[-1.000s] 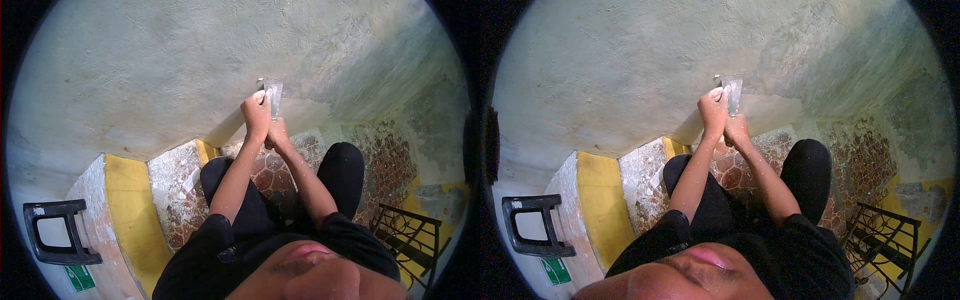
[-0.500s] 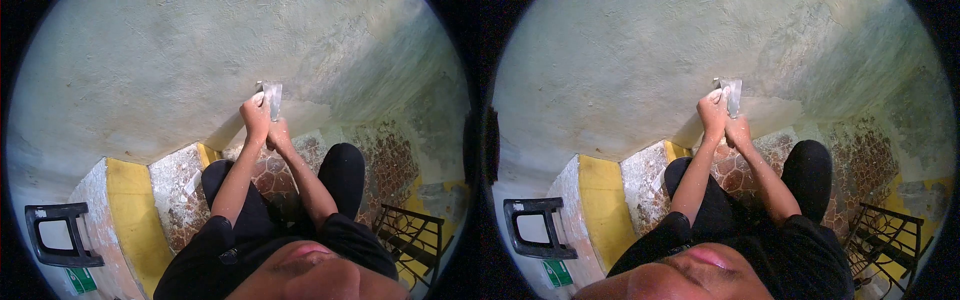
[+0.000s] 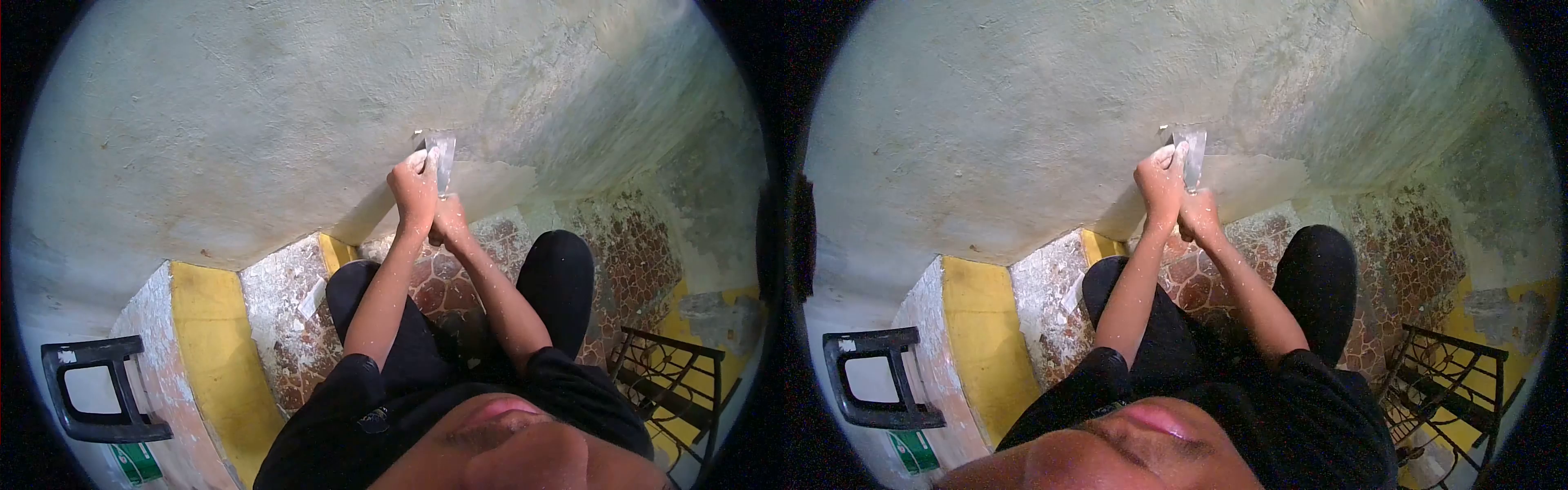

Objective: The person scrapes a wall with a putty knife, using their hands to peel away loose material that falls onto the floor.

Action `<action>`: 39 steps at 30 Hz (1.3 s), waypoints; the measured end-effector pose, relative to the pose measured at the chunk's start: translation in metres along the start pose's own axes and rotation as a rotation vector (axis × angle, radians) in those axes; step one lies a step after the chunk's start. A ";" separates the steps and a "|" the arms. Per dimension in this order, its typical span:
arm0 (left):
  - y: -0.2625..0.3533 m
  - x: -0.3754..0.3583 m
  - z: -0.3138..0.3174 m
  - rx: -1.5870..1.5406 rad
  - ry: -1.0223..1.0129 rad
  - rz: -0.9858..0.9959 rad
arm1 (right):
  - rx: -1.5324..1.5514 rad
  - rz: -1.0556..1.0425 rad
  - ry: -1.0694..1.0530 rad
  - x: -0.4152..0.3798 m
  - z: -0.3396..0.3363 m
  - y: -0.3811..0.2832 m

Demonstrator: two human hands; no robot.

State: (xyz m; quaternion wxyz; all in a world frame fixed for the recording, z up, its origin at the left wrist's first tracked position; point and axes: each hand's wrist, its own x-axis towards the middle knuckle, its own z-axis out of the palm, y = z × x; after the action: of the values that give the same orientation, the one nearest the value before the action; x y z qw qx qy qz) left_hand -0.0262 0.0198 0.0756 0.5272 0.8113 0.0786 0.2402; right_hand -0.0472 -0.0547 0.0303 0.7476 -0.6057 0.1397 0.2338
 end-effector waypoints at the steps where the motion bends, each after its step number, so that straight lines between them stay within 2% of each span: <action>1: -0.004 -0.002 0.000 -0.003 0.000 0.000 | -0.002 0.041 0.015 0.000 0.001 0.005; 5: 0.008 0.003 -0.002 -0.009 -0.011 0.023 | 0.006 -0.034 -0.027 -0.003 -0.002 -0.004; 10: 0.003 0.001 0.000 -0.122 0.043 0.008 | 0.083 0.026 -0.053 -0.002 0.004 -0.002; 12: -0.003 0.000 -0.004 0.078 -0.039 -0.016 | 0.125 0.010 -0.043 -0.003 0.007 0.005; 16: 0.005 0.004 -0.004 -0.005 -0.024 0.016 | 0.117 0.020 -0.034 -0.010 0.007 -0.008; 18: 0.012 0.009 -0.002 0.005 0.029 0.086 | 0.148 0.034 -0.117 -0.012 0.003 -0.017; 22: 0.012 0.001 -0.004 -0.089 0.021 -0.029 | 0.173 0.005 -0.103 -0.001 0.010 0.002; 24: 0.004 0.002 -0.004 0.110 -0.034 -0.006 | 0.123 0.000 -0.051 0.000 0.009 0.006; 25: 0.003 0.002 -0.002 0.110 -0.035 -0.002 | 0.126 -0.003 -0.050 -0.001 0.008 0.005; 27: 0.006 0.003 -0.002 -0.041 0.002 0.042 | 0.125 0.025 -0.054 -0.004 0.008 0.001; 31: 0.009 0.011 -0.003 0.004 0.009 0.044 | 0.087 0.028 -0.113 -0.004 0.001 -0.013; 34: 0.008 0.007 0.000 -0.081 0.045 0.089 | 0.078 -0.037 -0.017 -0.002 0.007 -0.008; 37: 0.004 0.008 -0.003 -0.007 -0.003 0.073 | 0.101 -0.040 -0.019 0.004 0.009 0.002; 39: -0.006 0.008 -0.002 0.101 -0.093 0.023 | 0.173 0.055 -0.036 0.000 0.011 0.010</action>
State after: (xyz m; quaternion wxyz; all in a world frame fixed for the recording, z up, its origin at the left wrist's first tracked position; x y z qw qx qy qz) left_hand -0.0197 0.0271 0.0731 0.4860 0.8479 0.0568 0.2038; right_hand -0.0530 -0.0424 0.0248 0.7929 -0.5303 0.1623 0.2523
